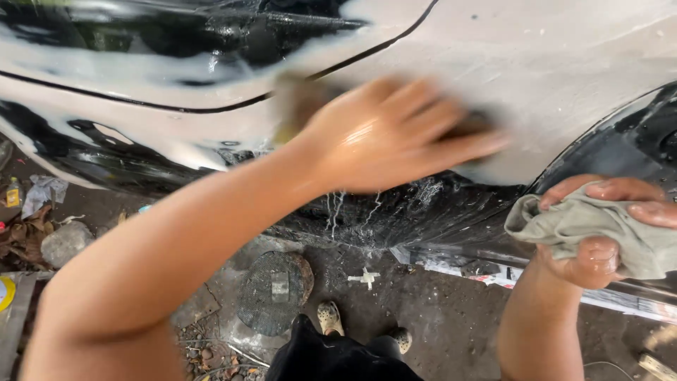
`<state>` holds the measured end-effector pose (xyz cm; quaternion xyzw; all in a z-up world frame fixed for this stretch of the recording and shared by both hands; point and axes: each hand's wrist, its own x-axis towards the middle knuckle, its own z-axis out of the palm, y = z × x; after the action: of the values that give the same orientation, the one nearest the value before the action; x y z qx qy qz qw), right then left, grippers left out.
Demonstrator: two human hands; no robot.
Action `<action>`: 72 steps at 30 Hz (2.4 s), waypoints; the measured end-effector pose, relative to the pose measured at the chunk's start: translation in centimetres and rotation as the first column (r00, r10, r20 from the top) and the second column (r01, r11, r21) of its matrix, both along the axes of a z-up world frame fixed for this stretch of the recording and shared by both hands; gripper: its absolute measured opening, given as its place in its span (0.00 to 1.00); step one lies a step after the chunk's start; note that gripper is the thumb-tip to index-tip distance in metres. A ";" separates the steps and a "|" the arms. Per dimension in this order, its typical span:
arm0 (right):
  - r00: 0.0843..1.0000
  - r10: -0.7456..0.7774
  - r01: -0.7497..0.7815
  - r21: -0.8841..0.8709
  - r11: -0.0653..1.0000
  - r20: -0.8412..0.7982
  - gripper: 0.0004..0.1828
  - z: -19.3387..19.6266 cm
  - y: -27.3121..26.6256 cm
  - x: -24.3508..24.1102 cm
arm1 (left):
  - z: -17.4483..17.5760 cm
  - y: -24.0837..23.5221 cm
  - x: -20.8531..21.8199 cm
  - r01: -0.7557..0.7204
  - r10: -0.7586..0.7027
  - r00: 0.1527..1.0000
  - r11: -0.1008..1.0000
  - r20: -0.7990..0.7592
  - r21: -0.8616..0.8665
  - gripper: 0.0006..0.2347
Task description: The person sands a white car bumper with a sanding block and wipes the surface with a cloth. They then dip the cloth in a bucket of water and handle a sheet of sandpaper, tearing it into smaller pieces.
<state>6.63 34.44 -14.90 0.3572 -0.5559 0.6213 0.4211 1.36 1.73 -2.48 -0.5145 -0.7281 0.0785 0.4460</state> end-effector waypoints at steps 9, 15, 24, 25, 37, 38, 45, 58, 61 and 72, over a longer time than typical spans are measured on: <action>0.986 0.140 -0.137 0.045 0.990 -0.092 0.20 0.3 1.5 -1.6 | -2.7 -3.9 3.7 -0.056 0.050 0.989 0.998 0.139 0.040 0.26; 0.994 0.108 -0.108 0.008 0.994 -0.010 0.21 1.6 -0.5 -0.1 | 3.7 7.0 -2.7 0.057 -0.054 0.998 0.996 -0.038 0.062 0.18; 0.991 0.091 -0.091 -0.003 0.996 -0.101 0.21 1.3 -0.1 -1.1 | 1.6 -1.2 3.8 -0.061 0.049 0.991 0.994 0.121 0.093 0.19; 0.990 0.091 -0.092 -0.002 0.996 -0.110 0.21 1.4 -0.1 -0.6 | 1.4 2.3 1.4 -0.060 0.050 0.993 0.994 0.112 0.093 0.19; 0.982 0.188 -0.189 -0.048 0.981 -0.022 0.22 2.9 -0.7 0.0 | -0.3 1.2 1.9 -0.041 0.045 0.983 0.999 0.180 -0.023 0.23; 0.985 0.169 -0.170 -0.059 0.984 -0.032 0.21 3.1 -1.0 0.2 | 0.1 4.1 -0.1 -0.013 0.013 1.000 1.000 0.020 -0.005 0.22; 0.981 0.195 -0.195 -0.092 0.976 -0.012 0.21 0.7 0.9 0.0 | -0.3 -0.1 4.0 -0.056 0.055 0.981 0.998 0.184 0.003 0.25; 0.988 0.149 -0.147 -0.077 0.986 0.025 0.25 -0.1 1.2 -0.2 | -1.5 2.5 3.2 -0.045 0.042 0.996 0.998 0.080 0.040 0.22; 0.991 0.116 -0.117 -0.017 0.993 -0.067 0.21 0.1 1.2 -1.0 | -0.7 -0.1 4.4 -0.090 0.085 0.978 0.996 0.189 0.014 0.25; 0.968 0.240 -0.243 -0.033 0.970 -0.070 0.20 1.0 1.2 -1.7 | -3.9 -6.4 5.0 -0.113 0.100 0.978 0.992 0.181 0.062 0.27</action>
<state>4.93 35.67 -13.91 0.4334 -0.4813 0.6674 0.3676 6.35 -4.63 -6.35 -0.4634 -0.7939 0.0300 0.3926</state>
